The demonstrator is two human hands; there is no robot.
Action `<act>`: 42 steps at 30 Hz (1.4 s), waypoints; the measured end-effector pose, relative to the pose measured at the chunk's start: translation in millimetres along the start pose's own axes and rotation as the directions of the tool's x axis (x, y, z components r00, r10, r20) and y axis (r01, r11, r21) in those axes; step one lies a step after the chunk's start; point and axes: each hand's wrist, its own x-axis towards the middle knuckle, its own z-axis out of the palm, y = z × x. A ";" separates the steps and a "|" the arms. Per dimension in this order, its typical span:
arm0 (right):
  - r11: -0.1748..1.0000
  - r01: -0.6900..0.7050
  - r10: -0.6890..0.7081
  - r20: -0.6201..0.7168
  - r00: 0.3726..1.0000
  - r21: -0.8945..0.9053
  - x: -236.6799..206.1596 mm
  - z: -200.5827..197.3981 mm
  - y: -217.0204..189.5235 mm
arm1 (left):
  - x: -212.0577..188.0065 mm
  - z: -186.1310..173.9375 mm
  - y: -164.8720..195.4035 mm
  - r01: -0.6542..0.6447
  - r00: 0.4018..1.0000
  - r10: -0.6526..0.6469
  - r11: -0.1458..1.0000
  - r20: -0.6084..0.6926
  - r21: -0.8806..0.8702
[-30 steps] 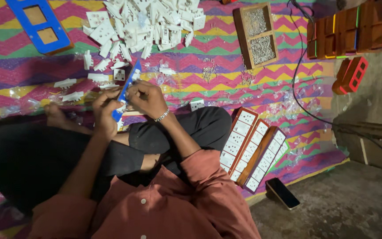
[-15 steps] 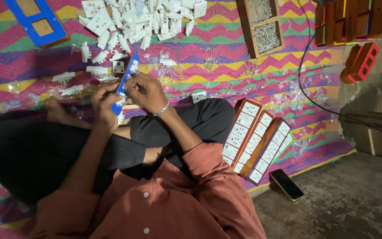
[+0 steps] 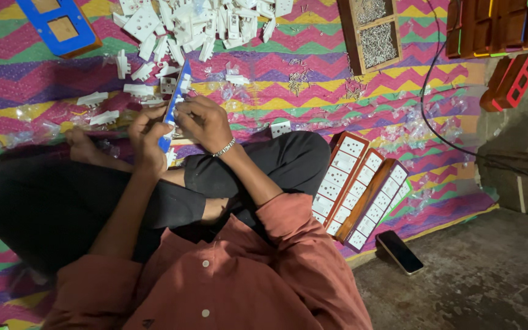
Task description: The person sits cross-legged on a floor mat assembling electrical switch plates. They place white switch and socket modules into a blue plastic frame, press them to snap them in, and use a small hand tool to work on the modules, handling parts one at a time from piles on the mat.
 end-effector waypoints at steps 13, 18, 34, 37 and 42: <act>0.975 0.190 -0.195 -0.032 0.980 -0.119 2.8 -1.1 -1.5 | -3.4 4.0 8.8 -0.021 0.999 0.022 1.000 0.033 -0.016; 0.974 0.175 -0.180 -0.027 0.983 -0.143 2.7 0.8 -3.3 | -2.5 3.1 8.2 -0.013 0.999 0.013 1.000 0.029 0.004; 0.996 0.085 -0.085 -0.033 0.996 0.002 -1.4 7.0 -3.3 | -4.4 6.9 17.7 -0.016 1.000 0.016 1.000 0.022 -0.008; 0.999 0.046 -0.046 -0.032 0.998 -0.010 -1.3 8.0 -6.3 | -5.8 8.2 19.4 -0.023 1.000 0.022 0.996 0.012 0.082; 0.998 0.054 -0.053 -0.036 0.998 0.023 1.9 10.2 -7.6 | -5.7 8.5 19.7 -0.064 0.998 0.060 0.990 0.035 0.126</act>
